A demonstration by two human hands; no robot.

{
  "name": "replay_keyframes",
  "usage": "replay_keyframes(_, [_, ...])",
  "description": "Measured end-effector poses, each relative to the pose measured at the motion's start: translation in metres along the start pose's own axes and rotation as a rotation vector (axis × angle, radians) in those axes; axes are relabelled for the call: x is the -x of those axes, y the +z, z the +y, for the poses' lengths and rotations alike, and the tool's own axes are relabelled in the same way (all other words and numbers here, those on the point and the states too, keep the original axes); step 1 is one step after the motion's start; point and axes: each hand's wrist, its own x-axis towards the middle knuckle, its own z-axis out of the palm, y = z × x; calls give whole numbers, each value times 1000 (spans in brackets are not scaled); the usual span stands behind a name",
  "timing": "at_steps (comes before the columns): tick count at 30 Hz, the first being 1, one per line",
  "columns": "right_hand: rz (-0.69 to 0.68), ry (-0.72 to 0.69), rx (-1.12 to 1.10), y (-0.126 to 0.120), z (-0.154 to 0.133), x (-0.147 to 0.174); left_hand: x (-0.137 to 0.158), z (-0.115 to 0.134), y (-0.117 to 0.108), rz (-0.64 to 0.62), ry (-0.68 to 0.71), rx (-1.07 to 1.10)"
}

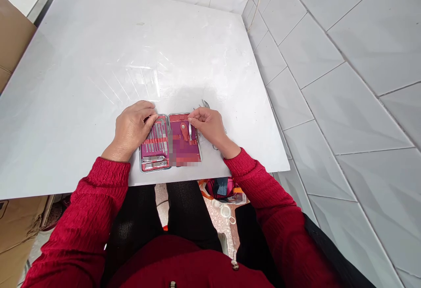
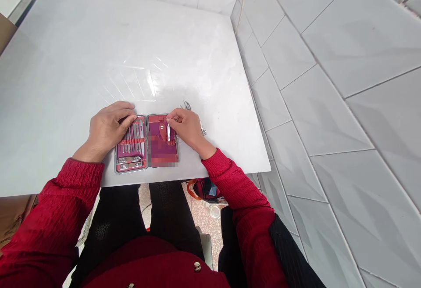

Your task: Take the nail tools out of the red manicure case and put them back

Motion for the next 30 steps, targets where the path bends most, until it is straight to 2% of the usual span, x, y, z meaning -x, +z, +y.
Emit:
replay_keyframes(7, [10,-12,147,-2,-7,0,0,1,-1,7,-5,4])
replay_keyframes(19, [-23,73,-145,-1,4,-5,1,1,1,14,-13,9])
replay_keyframes(30, [-30,100,-118,-3,4,-8,0,2,1,9,-26,1])
